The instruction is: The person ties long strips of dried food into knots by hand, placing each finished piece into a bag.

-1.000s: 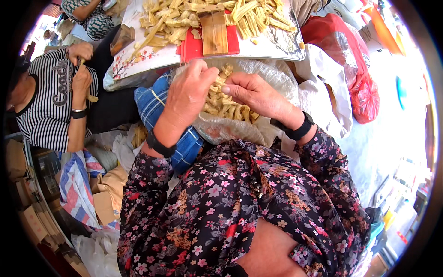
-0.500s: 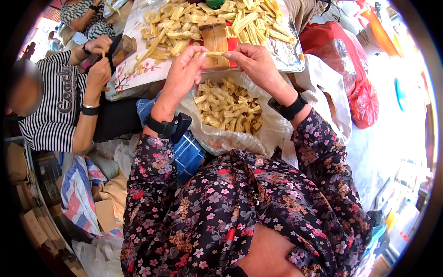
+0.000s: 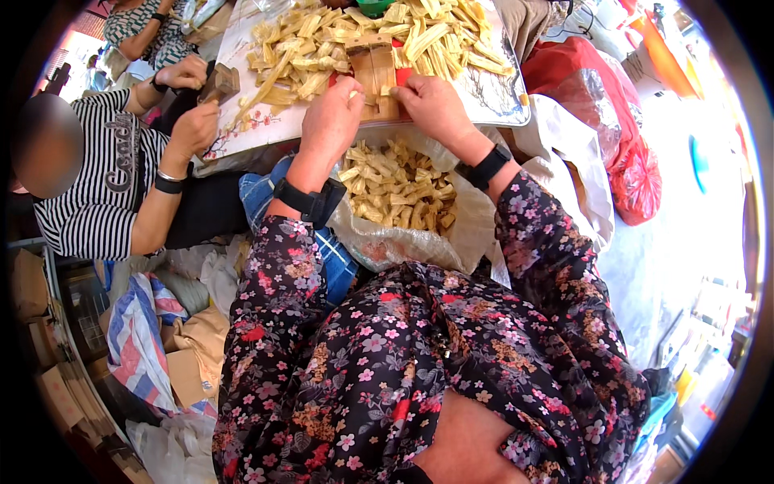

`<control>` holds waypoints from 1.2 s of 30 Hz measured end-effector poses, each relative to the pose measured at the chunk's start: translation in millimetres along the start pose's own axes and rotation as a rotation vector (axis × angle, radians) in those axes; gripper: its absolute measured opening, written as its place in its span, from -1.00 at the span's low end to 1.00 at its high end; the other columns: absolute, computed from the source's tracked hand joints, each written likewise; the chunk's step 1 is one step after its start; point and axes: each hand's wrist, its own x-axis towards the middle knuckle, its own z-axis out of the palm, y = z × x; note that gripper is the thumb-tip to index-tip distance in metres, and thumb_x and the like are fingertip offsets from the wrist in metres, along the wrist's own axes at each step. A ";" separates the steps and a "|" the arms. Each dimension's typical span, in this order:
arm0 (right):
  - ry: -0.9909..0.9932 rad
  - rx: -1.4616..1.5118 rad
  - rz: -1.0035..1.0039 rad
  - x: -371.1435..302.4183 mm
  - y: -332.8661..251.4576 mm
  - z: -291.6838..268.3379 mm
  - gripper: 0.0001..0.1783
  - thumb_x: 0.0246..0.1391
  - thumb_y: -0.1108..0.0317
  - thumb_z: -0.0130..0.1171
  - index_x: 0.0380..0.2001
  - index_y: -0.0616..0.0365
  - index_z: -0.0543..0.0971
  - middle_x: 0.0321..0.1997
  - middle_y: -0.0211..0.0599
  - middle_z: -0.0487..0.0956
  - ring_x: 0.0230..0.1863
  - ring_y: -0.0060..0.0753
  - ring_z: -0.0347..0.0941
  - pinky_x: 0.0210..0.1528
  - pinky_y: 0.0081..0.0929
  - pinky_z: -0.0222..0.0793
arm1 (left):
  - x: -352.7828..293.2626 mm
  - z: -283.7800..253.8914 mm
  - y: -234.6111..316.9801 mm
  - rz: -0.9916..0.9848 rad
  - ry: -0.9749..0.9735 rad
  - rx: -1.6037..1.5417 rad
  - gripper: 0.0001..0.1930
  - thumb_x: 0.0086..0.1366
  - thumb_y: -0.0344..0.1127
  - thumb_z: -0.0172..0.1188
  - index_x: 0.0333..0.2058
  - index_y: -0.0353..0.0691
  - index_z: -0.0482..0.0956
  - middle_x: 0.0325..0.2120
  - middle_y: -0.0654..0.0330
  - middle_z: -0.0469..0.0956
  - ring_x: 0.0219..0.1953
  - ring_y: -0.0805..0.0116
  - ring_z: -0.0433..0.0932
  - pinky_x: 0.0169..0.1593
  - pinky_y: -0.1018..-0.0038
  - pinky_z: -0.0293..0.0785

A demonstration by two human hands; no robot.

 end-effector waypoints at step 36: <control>-0.229 0.988 0.129 -96.2 -72.2 -1.5 -0.81 0.26 0.32 0.11 -0.25 0.26 0.48 -0.46 -0.24 0.53 -0.39 -0.44 0.53 -0.38 -0.46 0.42 | -108.3 -0.6 23.7 0.468 0.392 -0.019 -0.74 0.20 -0.57 0.03 -0.13 -0.26 0.50 -0.24 0.03 0.46 -0.15 0.00 0.45 -0.05 0.24 0.38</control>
